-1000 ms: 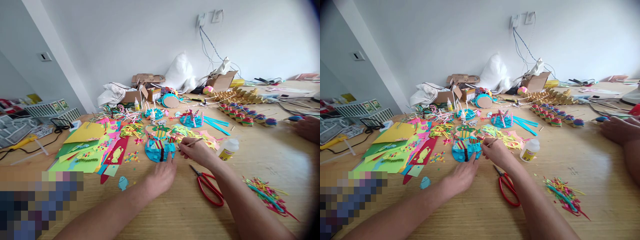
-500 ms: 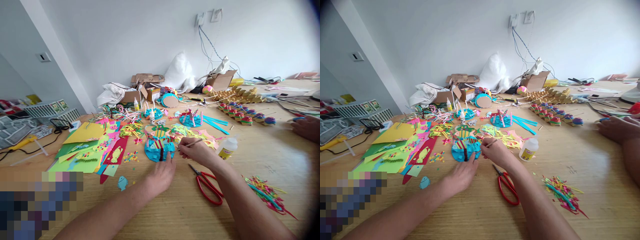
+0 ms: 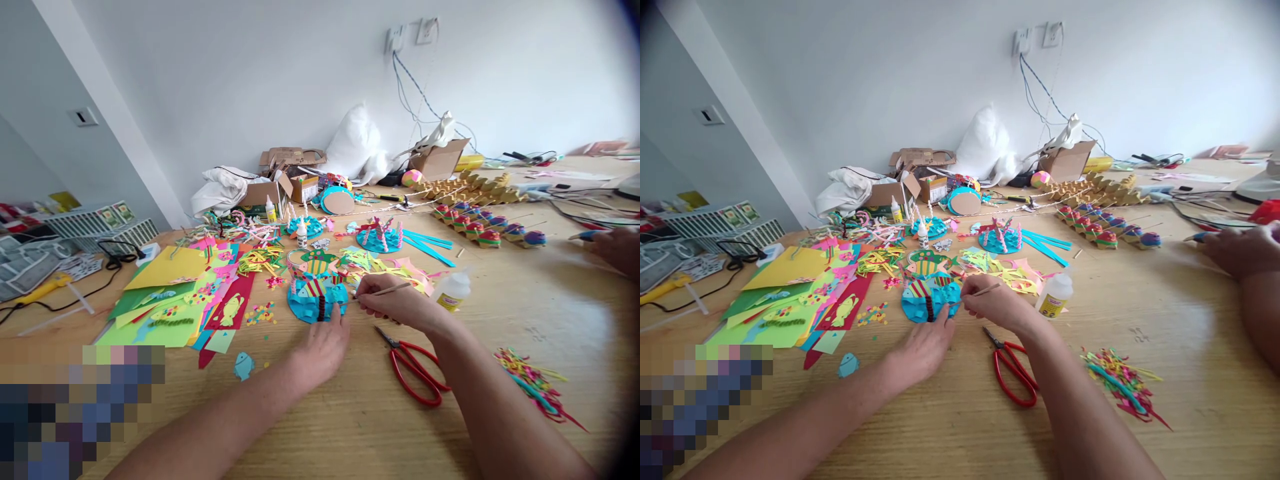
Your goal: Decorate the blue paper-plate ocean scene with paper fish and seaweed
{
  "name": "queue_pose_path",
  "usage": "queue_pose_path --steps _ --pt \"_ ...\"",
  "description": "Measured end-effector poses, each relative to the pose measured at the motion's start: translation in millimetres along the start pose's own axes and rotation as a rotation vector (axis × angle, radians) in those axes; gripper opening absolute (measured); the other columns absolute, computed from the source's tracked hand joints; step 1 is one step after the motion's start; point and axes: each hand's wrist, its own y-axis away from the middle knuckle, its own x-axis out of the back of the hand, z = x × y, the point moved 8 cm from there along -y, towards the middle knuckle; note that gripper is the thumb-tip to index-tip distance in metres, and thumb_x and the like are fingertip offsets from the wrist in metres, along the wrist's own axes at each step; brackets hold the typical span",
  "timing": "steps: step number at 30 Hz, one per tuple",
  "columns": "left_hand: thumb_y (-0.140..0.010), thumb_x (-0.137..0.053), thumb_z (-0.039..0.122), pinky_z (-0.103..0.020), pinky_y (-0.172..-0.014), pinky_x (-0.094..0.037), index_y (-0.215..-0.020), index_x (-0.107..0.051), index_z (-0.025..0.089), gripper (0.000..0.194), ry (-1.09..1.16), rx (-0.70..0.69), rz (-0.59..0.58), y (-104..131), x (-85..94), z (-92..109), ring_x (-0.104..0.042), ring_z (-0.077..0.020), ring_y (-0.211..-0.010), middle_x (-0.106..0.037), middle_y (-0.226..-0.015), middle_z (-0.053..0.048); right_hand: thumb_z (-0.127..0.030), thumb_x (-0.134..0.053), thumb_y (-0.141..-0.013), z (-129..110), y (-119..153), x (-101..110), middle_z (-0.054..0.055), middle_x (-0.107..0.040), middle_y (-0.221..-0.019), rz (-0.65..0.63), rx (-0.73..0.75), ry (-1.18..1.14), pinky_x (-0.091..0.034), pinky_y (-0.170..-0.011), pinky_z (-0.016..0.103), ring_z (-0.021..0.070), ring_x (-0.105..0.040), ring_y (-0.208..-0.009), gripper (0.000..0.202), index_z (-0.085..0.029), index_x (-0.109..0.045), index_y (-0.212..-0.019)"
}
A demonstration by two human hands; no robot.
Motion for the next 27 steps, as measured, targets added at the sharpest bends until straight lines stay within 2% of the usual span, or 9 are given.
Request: queue_pose_path --steps 11,19,21,23,27 --pt "-0.08 -0.037 0.006 -0.03 -0.061 -0.05 -0.12 -0.048 0.009 0.042 0.003 0.02 0.054 -2.3 -9.9 -2.9 -0.062 -0.0208 -0.077 -0.032 -0.137 -0.022 -0.016 -0.049 -0.061 4.2 2.3 -2.7 -0.006 -0.046 -0.05 -0.112 0.001 -0.007 -0.026 -0.035 0.015 0.0046 -0.036 -0.041 0.011 -0.018 -0.058 -0.067" --pt "-0.079 -0.035 0.005 -0.03 -0.06 -0.049 -0.122 -0.045 0.004 0.044 -0.061 -0.005 0.072 -0.5 -8.1 -0.1 -0.062 -0.0202 -0.074 -0.033 -0.137 -0.024 -0.027 -0.055 -0.065 -3.3 6.0 -10.2 -0.006 -0.045 -0.054 -0.296 0.157 -0.045 -0.027 -0.04 0.017 0.0051 -0.036 -0.045 0.012 -0.016 -0.058 -0.07" --pt "-0.08 -0.035 0.004 -0.029 -0.059 -0.049 -0.123 -0.044 0.004 0.044 -0.075 -0.004 0.068 -0.7 -7.3 0.1 -0.062 -0.0195 -0.073 -0.034 -0.136 -0.024 -0.032 -0.055 -0.068 -2.3 5.7 -9.0 -0.006 -0.047 -0.056 -0.261 0.119 -0.031 -0.029 -0.041 0.017 0.006 -0.04 -0.047 0.016 -0.017 -0.057 -0.075" --pt "-0.081 -0.036 0.005 -0.028 -0.058 -0.049 -0.124 -0.043 0.005 0.044 -0.08 0.01 0.068 -1.1 -7.9 -1.0 -0.063 -0.0187 -0.071 -0.034 -0.136 -0.024 -0.037 -0.054 -0.072 0.4 3.4 -5.0 -0.005 -0.05 -0.057 -0.171 0.073 0.008 -0.031 -0.041 0.018 0.0074 -0.045 -0.048 0.02 -0.019 -0.054 -0.079" --pt "-0.082 -0.037 0.006 -0.027 -0.06 -0.049 -0.123 -0.044 0.006 0.042 -0.097 0.0 0.096 -0.9 -9.4 -0.6 -0.063 -0.0182 -0.073 -0.034 -0.136 -0.024 -0.045 -0.053 -0.073 5.2 -2.5 1.8 -0.002 -0.052 -0.051 -0.025 0.039 0.24 -0.032 -0.042 0.02 0.0089 -0.047 -0.046 0.029 -0.019 -0.049 -0.061"
